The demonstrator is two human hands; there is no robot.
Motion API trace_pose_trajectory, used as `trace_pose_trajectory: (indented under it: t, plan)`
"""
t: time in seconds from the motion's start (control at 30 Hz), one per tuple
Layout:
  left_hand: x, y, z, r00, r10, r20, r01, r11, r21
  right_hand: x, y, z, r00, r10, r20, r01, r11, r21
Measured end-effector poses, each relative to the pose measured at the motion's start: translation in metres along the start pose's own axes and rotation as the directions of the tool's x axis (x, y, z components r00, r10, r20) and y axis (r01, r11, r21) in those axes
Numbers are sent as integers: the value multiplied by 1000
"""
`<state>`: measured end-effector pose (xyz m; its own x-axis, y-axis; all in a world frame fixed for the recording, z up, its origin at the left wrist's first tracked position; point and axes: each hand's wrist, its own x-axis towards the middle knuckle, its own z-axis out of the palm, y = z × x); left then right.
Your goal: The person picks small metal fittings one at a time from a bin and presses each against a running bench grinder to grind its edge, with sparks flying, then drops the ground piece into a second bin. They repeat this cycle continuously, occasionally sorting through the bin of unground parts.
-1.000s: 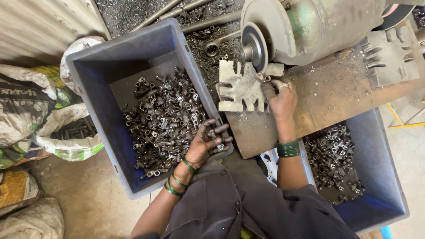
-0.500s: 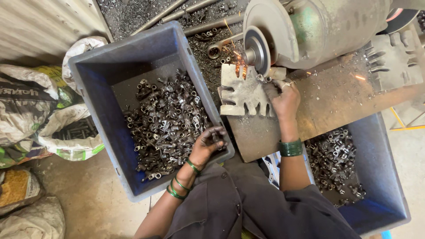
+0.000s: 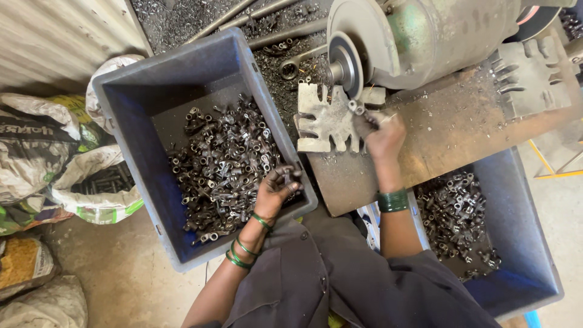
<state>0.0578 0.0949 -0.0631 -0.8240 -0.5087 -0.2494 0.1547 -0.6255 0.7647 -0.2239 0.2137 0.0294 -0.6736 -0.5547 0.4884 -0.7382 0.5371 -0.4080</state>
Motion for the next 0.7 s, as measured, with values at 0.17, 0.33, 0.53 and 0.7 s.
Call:
trace_pose_trajectory:
  t: [0.17, 0.33, 0.53, 0.7]
  plan:
    - [1, -2, -3, 999, 12, -52, -9, 998, 60, -12, 9, 6, 912, -337, -236, 316, 941, -121]
    - [2, -1, -1, 999, 18, -48, -11, 989, 148, -3, 7, 6, 977, -173, -128, 180, 982, 49]
    - [2, -1, 3, 997, -8, -79, 15, 996, 86, 13, -3, -4, 982, 164, 92, -185, 934, 305]
    - [3, -1, 4, 994, -3, -113, 18, 991, 129, 9, -2, -5, 940, 314, 136, -341, 841, 420]
